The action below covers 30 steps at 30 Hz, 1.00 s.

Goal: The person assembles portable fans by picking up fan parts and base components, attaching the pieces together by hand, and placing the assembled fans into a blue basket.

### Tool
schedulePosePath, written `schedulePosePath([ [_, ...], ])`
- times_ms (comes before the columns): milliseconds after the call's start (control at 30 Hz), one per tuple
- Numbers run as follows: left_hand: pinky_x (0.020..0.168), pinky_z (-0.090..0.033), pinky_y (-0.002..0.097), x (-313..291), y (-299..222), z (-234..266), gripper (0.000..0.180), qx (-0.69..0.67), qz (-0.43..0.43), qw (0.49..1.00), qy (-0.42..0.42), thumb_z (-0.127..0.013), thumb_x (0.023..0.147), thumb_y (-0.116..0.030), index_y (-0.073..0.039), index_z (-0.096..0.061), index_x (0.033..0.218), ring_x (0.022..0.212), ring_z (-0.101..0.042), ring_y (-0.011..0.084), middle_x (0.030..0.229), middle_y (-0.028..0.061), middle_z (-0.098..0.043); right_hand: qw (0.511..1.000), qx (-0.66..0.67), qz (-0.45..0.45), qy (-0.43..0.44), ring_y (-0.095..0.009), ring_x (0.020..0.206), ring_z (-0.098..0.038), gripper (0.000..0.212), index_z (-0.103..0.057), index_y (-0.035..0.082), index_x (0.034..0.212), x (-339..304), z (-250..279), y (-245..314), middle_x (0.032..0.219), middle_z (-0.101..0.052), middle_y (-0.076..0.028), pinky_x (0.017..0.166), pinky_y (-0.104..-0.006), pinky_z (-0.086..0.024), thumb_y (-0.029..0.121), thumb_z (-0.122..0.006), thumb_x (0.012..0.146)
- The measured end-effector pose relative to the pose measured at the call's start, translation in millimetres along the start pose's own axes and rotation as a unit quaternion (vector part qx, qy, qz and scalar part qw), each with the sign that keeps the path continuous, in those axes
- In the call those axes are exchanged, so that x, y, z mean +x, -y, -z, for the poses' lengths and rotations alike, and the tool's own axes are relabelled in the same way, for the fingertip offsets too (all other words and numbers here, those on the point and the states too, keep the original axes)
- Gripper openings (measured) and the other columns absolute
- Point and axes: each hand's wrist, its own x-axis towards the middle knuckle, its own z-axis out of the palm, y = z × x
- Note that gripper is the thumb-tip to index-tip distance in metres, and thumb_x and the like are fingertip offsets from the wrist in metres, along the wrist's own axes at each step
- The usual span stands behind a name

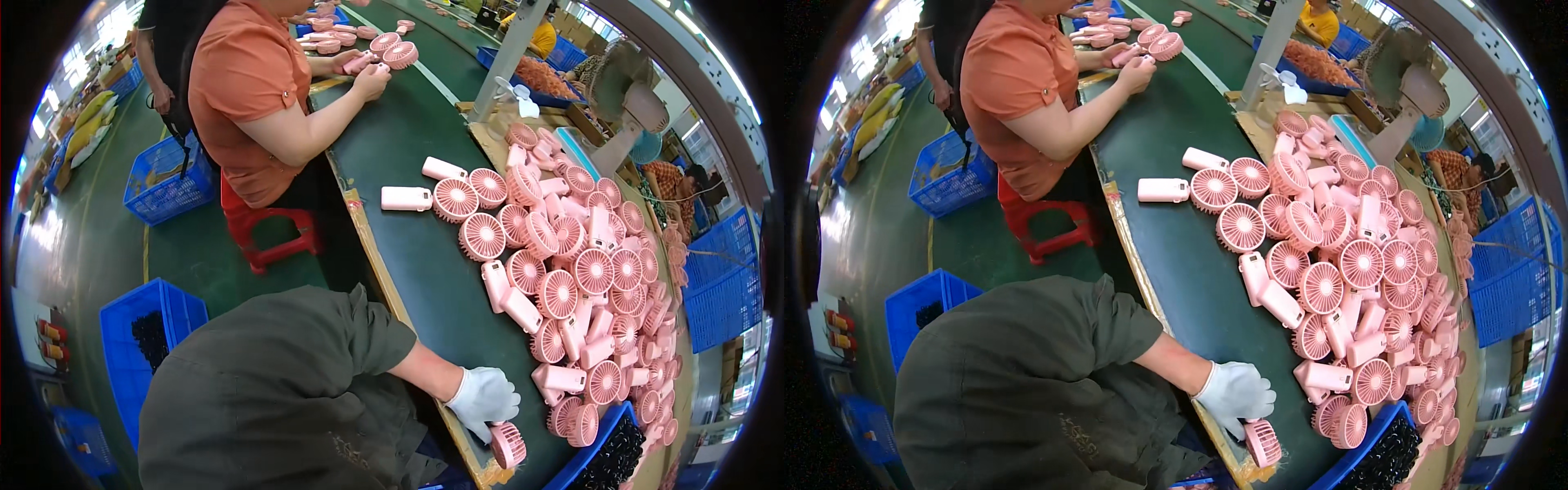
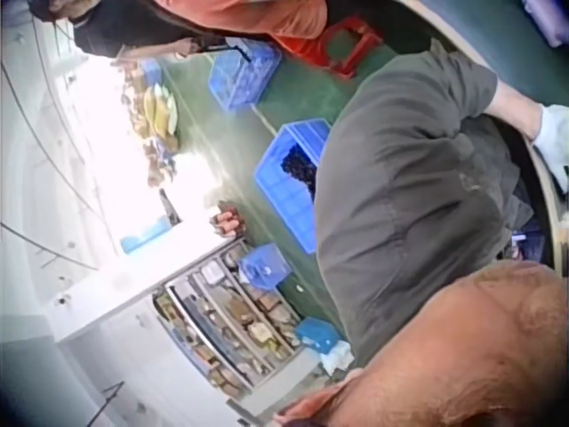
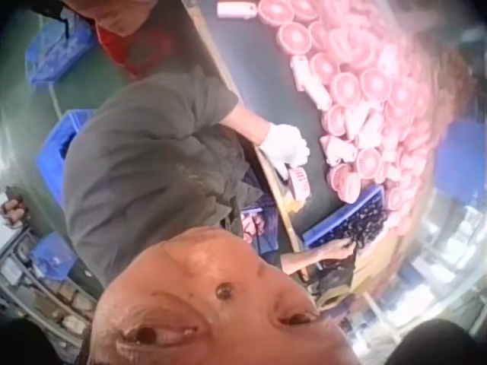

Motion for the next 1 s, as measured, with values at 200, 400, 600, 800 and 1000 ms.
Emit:
schedulePosePath([
  [200, 0.062, -0.052, 0.0411, 2.6, 2.7, 1.4, 0.049, -0.012, 0.012, 0.999, 0.03, -0.067, 0.071, -0.055, -0.006, -0.067, 0.079, 0.074, -0.065, 0.0293, 0.078, 0.0115, -0.066, 0.988, 0.09, -0.12, 0.02, -0.03, 0.08, -0.063, 0.033, -0.064, -0.012, 0.105, -8.4, 26.4, 48.5, 0.095, -0.068, -0.024, 0.077, -0.0378, -0.05, 0.017, -0.064, 0.087],
  [400, 0.059, -0.051, 0.0407, 3.6, -2.5, -9.2, 0.048, -0.019, -0.014, 1.0, 0.014, -0.065, 0.073, -0.055, -0.007, -0.063, 0.071, 0.069, -0.064, 0.0295, 0.07, 0.0104, -0.064, 0.948, 0.281, -0.145, -0.044, -0.018, 0.07, -0.054, 0.025, -0.063, -0.011, 0.092, -36.6, 44.5, 72.9, 0.077, -0.061, -0.009, 0.066, -0.0311, -0.047, 0.011, -0.072, 0.082],
  [600, 0.048, -0.044, 0.0446, 0.6, -8.9, -10.9, 0.056, -0.15, 0.062, 0.98, -0.119, -0.054, 0.076, -0.06, -0.009, -0.063, 0.056, 0.054, -0.059, 0.0363, 0.058, 0.0174, -0.058, 0.904, 0.398, -0.156, -0.023, -0.021, 0.075, -0.059, 0.022, -0.064, -0.01, 0.094, -63.3, 61.7, 103.7, 0.09, -0.067, -0.015, 0.069, -0.0332, -0.051, -0.002, -0.073, 0.075],
  [800, 0.056, -0.047, 0.0241, -2.4, -11.4, 13.6, 0.021, -0.673, 0.215, 0.692, -0.148, -0.074, 0.082, -0.015, -0.003, -0.068, 0.098, 0.062, -0.058, 0.0076, 0.078, -0.0009, -0.066, 0.85, 0.494, -0.15, 0.106, -0.017, 0.073, -0.06, 0.018, -0.059, -0.006, 0.101, -83.4, 51.8, 148.8, 0.092, -0.063, -0.013, 0.066, -0.0244, -0.049, -0.003, -0.061, 0.083],
  [1000, 0.052, -0.044, 0.0217, 2.4, -43.5, 27.2, 0.017, -0.659, 0.237, 0.709, -0.085, -0.067, 0.087, -0.022, -0.005, -0.063, 0.089, 0.054, -0.053, 0.0046, 0.068, -0.001, -0.06, 0.796, 0.556, -0.171, 0.164, -0.019, 0.072, -0.06, 0.019, -0.058, -0.013, 0.087, -93.5, 50.5, 195.7, 0.089, -0.055, -0.011, 0.058, -0.0258, -0.053, -0.017, -0.057, 0.069],
])
